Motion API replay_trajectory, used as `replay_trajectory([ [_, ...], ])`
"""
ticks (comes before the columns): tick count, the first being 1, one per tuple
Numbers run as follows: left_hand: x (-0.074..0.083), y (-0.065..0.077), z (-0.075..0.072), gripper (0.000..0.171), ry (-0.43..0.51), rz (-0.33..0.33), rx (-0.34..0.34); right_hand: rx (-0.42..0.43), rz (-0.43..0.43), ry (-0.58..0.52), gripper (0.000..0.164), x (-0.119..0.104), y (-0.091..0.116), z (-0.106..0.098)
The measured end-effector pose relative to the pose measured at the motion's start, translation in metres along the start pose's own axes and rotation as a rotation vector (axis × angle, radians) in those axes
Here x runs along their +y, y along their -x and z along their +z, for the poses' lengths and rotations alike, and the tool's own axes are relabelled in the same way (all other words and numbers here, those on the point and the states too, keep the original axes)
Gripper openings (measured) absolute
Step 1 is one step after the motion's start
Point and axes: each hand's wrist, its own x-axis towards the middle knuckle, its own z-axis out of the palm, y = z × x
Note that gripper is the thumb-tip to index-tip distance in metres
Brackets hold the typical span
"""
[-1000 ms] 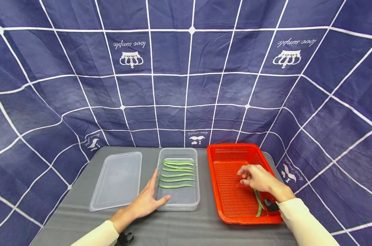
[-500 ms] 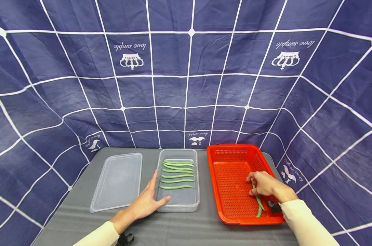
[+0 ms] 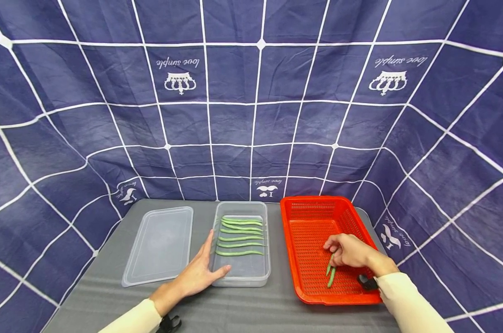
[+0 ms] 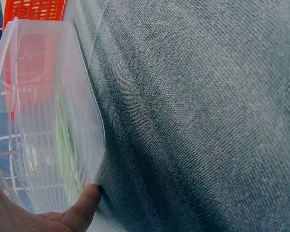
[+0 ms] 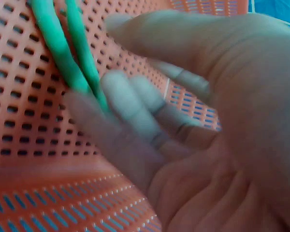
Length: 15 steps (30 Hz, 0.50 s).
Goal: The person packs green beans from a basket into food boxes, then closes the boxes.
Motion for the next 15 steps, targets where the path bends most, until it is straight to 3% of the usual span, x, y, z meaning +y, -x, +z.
replay_trajectory([
  [4, 0.0003, -0.0003, 0.0001, 0.134, -0.008, 0.001, 0.001, 0.005, -0.017, -0.105, 0.038, -0.001, -0.0051, 0.0001],
  [8, 0.0007, -0.0002, 0.0004, 0.134, -0.003, -0.004, 0.004, 0.027, -0.019, -0.002, 0.037, -0.0021, -0.0077, -0.0042],
  [11, 0.0011, 0.0001, 0.0006, 0.133, 0.005, -0.008, 0.001, -0.007, -0.06, 0.102, 0.041, 0.0005, -0.007, -0.0069],
  [15, 0.0016, 0.0008, 0.0004, 0.134, 0.005, -0.009, -0.002, -0.082, -0.104, 0.147, 0.044, 0.0076, -0.005, -0.0061],
])
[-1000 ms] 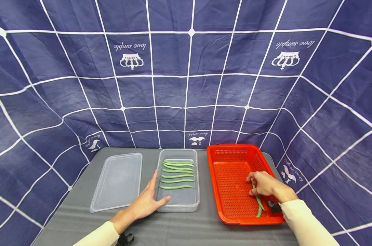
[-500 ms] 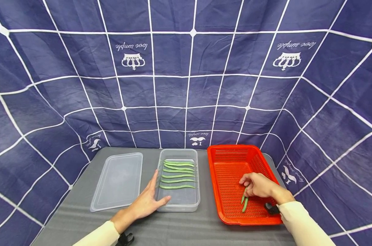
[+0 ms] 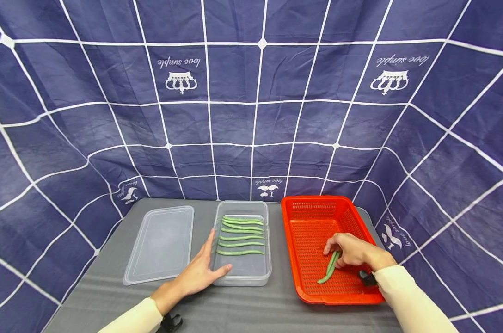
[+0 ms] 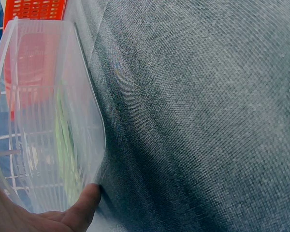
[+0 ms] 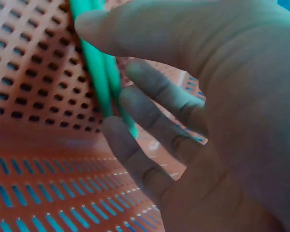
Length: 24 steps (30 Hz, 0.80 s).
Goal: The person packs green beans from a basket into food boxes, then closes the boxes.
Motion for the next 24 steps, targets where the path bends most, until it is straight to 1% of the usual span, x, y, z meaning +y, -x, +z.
replay_trajectory([
  [4, 0.0, 0.001, 0.001, 0.133, 0.001, 0.001, -0.007, -0.033, 0.012, 0.013, 0.043, 0.006, 0.001, 0.006],
  [8, 0.0, 0.002, 0.002, 0.133, 0.0, 0.001, -0.012, -0.021, 0.013, 0.052, 0.043, 0.009, -0.001, 0.011],
  [12, -0.001, 0.001, 0.003, 0.134, -0.003, 0.003, -0.01, -0.013, 0.005, 0.064, 0.043, 0.009, -0.003, 0.011],
  [17, -0.002, -0.001, 0.003, 0.135, -0.006, 0.005, -0.007, 0.003, -0.055, 0.089, 0.038, 0.013, -0.005, 0.01],
  [24, -0.002, -0.001, 0.0, 0.135, -0.012, 0.008, 0.007, 0.042, -0.15, 0.092, 0.021, 0.019, -0.007, 0.007],
])
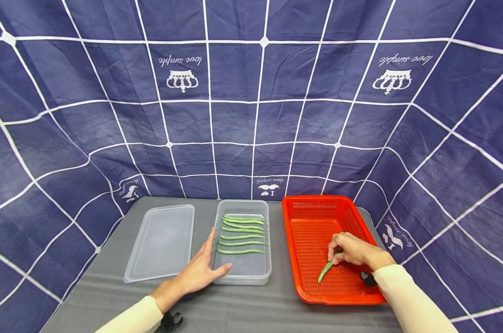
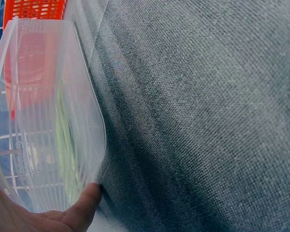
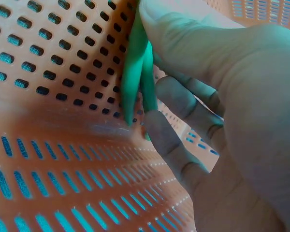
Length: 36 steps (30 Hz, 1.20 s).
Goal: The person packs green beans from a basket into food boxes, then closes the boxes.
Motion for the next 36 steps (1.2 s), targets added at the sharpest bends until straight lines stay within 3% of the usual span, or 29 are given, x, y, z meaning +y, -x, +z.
replay_trajectory([
  [3, 0.0, 0.0, 0.0, 0.135, -0.001, -0.004, -0.004, 0.017, -0.027, -0.004, 0.019, 0.0, -0.001, 0.0],
  [12, 0.0, 0.0, 0.0, 0.134, -0.003, -0.002, -0.011, 0.013, 0.031, -0.023, 0.021, -0.006, -0.001, -0.002],
  [24, 0.001, -0.002, -0.001, 0.134, -0.012, -0.001, -0.003, 0.146, 0.024, 0.017, 0.021, -0.015, -0.006, -0.01],
  [31, 0.0, -0.002, -0.001, 0.134, -0.008, 0.0, -0.005, 0.221, 0.065, 0.003, 0.025, -0.028, -0.015, -0.016],
  [36, 0.0, -0.003, -0.001, 0.134, -0.013, 0.003, -0.007, 0.294, 0.034, 0.03, 0.029, -0.039, -0.019, -0.02],
])
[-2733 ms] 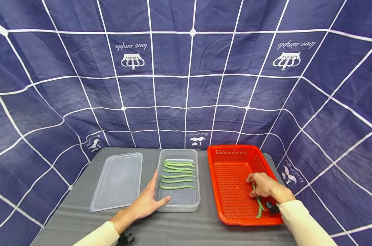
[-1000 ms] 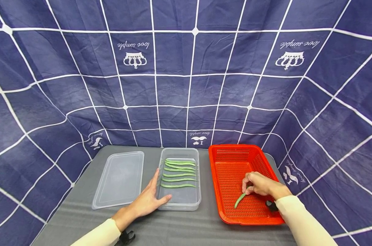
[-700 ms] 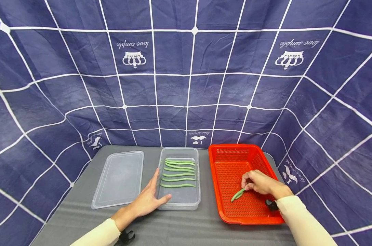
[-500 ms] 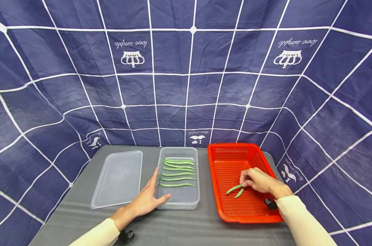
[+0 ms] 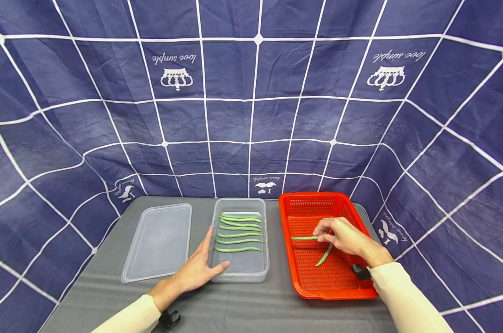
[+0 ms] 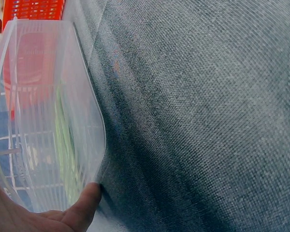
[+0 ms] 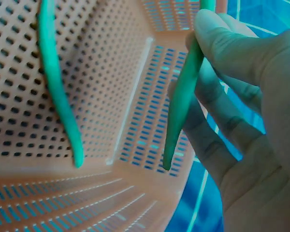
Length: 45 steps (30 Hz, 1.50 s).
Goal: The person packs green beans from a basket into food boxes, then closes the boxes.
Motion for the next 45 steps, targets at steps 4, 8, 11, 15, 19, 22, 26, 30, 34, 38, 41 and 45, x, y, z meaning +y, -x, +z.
replay_trajectory([
  [4, 0.0, 0.0, 0.0, 0.133, -0.002, -0.002, -0.003, 0.042, -0.044, 0.022, 0.031, -0.007, -0.003, -0.002],
  [8, -0.001, 0.0, 0.001, 0.132, 0.001, -0.001, -0.004, 0.065, -0.075, 0.045, 0.035, -0.013, -0.006, -0.004],
  [11, -0.001, 0.0, 0.001, 0.132, 0.002, 0.0, -0.003, 0.077, -0.091, 0.055, 0.035, -0.016, -0.007, -0.007],
  [15, -0.001, 0.0, 0.0, 0.134, 0.0, 0.003, -0.007, 0.083, -0.088, 0.049, 0.032, -0.021, -0.009, -0.011],
  [19, -0.001, 0.0, -0.001, 0.135, -0.003, 0.004, -0.009, 0.081, -0.072, 0.041, 0.029, -0.03, -0.012, -0.013],
  [22, 0.0, 0.001, -0.002, 0.135, -0.001, 0.002, -0.008, 0.068, -0.056, 0.03, 0.028, -0.037, -0.017, -0.012],
  [26, 0.0, 0.001, -0.002, 0.135, 0.002, -0.003, -0.009, 0.052, -0.039, 0.014, 0.027, -0.044, -0.022, -0.006],
  [30, 0.0, 0.001, -0.002, 0.135, -0.001, -0.002, -0.012, 0.051, -0.02, 0.013, 0.028, -0.051, -0.028, 0.002],
  [34, -0.001, 0.0, -0.002, 0.136, -0.008, 0.001, -0.011, 0.05, -0.01, 0.011, 0.027, -0.06, -0.034, 0.007],
  [38, -0.001, 0.0, -0.002, 0.135, -0.006, 0.0, -0.016, 0.042, -0.001, 0.03, 0.026, -0.069, -0.042, 0.011],
  [41, 0.0, 0.001, -0.002, 0.136, -0.004, 0.0, -0.014, 0.031, 0.004, 0.035, 0.025, -0.076, -0.048, 0.013],
  [45, 0.0, 0.001, -0.002, 0.135, -0.001, -0.004, -0.016, 0.022, -0.002, 0.041, 0.023, -0.082, -0.056, 0.017],
])
